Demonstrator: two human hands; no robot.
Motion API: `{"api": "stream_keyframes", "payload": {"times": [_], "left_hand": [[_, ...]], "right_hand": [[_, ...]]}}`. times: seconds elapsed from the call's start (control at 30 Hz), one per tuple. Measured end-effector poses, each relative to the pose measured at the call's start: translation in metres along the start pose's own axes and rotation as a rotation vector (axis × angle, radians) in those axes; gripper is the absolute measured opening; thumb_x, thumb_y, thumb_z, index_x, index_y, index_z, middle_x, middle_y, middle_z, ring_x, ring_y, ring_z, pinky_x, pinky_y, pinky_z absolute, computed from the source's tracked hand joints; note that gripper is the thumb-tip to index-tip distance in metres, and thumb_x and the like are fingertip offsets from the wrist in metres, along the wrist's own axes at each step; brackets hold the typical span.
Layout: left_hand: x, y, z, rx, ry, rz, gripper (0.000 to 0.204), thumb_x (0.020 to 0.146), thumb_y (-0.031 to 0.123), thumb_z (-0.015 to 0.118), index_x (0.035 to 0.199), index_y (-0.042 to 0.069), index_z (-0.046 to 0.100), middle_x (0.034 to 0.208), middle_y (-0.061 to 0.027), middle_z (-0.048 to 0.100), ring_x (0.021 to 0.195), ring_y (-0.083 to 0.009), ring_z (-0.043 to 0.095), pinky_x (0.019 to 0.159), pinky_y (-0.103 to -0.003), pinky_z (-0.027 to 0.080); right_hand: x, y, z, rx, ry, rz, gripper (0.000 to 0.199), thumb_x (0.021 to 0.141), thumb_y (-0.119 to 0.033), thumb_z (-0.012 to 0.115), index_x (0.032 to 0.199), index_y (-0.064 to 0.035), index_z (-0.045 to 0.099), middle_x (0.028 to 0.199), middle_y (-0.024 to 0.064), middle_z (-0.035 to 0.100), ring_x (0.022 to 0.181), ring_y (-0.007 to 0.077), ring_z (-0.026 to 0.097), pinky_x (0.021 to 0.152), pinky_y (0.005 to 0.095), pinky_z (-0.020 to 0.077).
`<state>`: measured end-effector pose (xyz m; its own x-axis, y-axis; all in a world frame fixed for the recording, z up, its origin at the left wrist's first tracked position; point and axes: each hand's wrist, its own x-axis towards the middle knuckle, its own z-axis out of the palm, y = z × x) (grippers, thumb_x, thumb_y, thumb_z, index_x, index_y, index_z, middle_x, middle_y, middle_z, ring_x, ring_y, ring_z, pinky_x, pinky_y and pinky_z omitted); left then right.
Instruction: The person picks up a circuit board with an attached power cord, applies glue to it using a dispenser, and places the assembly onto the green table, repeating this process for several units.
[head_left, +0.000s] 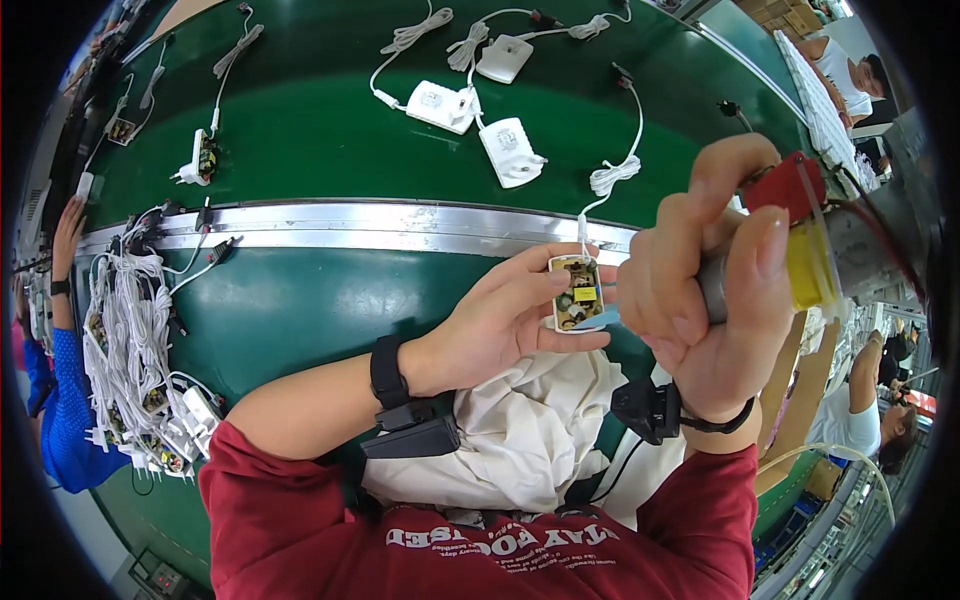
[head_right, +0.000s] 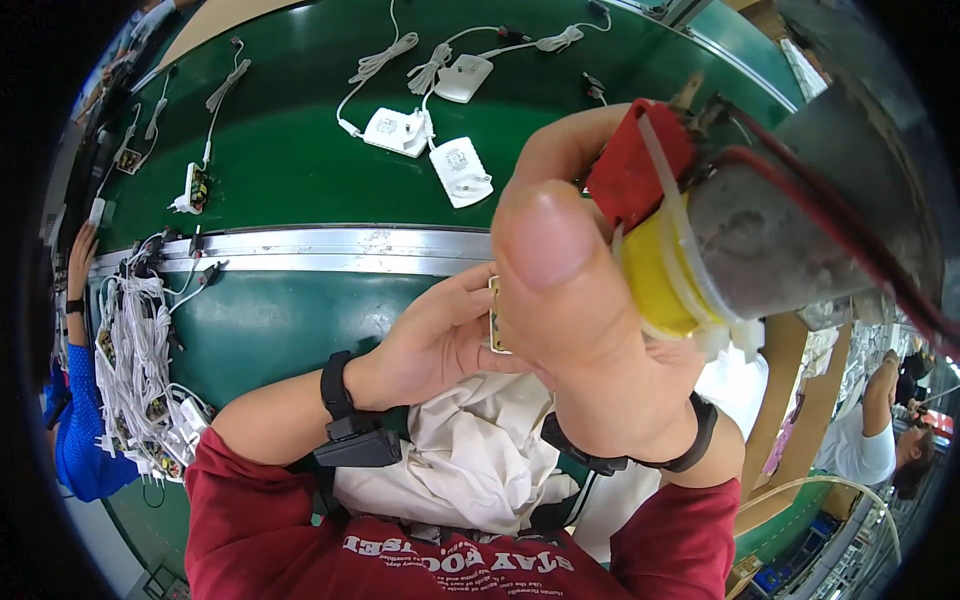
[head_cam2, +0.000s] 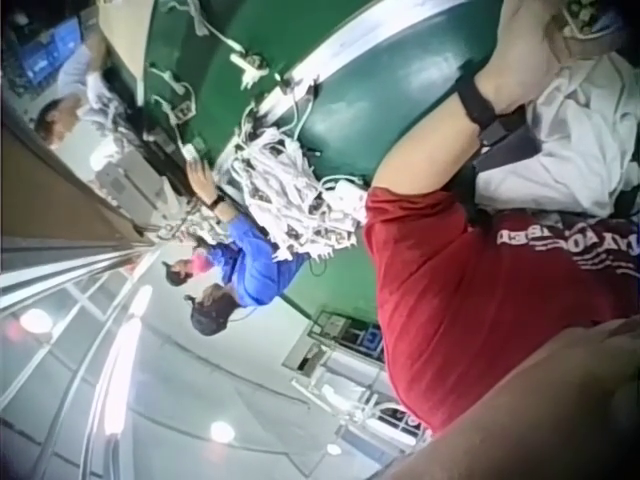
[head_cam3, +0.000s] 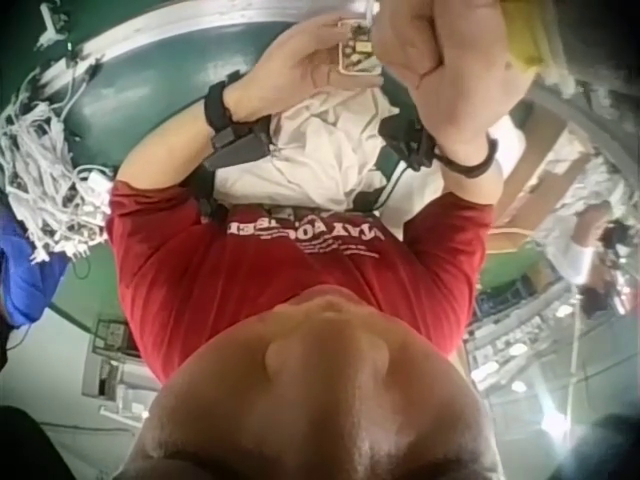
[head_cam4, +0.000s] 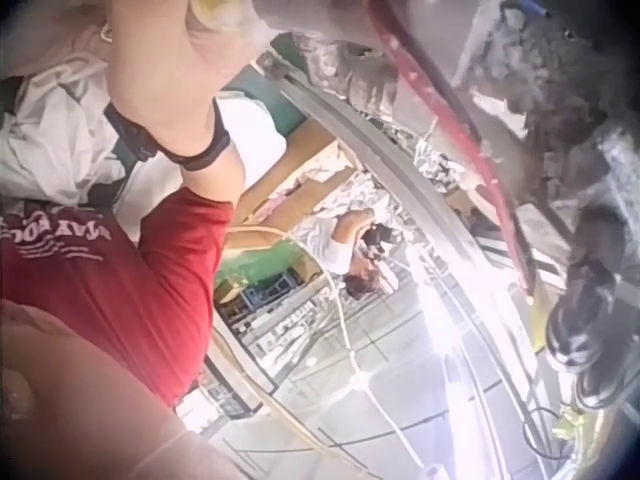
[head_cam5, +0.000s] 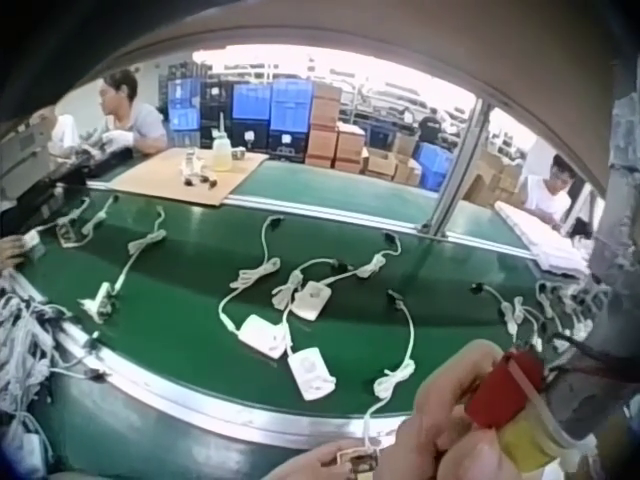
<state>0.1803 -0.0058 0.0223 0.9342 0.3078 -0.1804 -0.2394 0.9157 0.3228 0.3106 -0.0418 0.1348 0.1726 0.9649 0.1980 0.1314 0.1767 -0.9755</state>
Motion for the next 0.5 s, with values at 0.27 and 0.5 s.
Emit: {"api": "stream_keyframes", "payload": {"times": [0.27,0.5], "left_hand": [[-0.017,0.012,-0.012,-0.048,-0.082,-0.022,0.037,0.096,0.016,0.036,0.131,0.002,0.032,0.131,-0.0130,0.043,0.117,-0.0222,0.049,0.098,-0.044,0.044],[-0.026,0.022,-0.006,-0.047,-0.028,-0.026,0.036,0.095,0.013,0.037,0.130,0.002,0.033,0.126,-0.0108,0.046,0.109,-0.0194,0.053,0.095,-0.040,0.045]], "right_hand": [[0.003,-0.001,0.027,0.007,0.032,0.031,0.036,0.095,-0.044,0.039,0.090,-0.0092,0.033,0.048,-0.0030,0.033,0.035,0.0060,0.029,0.035,0.0215,0.0248],[0.002,-0.001,0.033,0.019,0.051,0.021,0.040,0.096,-0.044,0.038,0.102,-0.0042,0.035,0.047,-0.0033,0.032,0.035,0.0058,0.027,0.035,0.0219,0.0238]]}}
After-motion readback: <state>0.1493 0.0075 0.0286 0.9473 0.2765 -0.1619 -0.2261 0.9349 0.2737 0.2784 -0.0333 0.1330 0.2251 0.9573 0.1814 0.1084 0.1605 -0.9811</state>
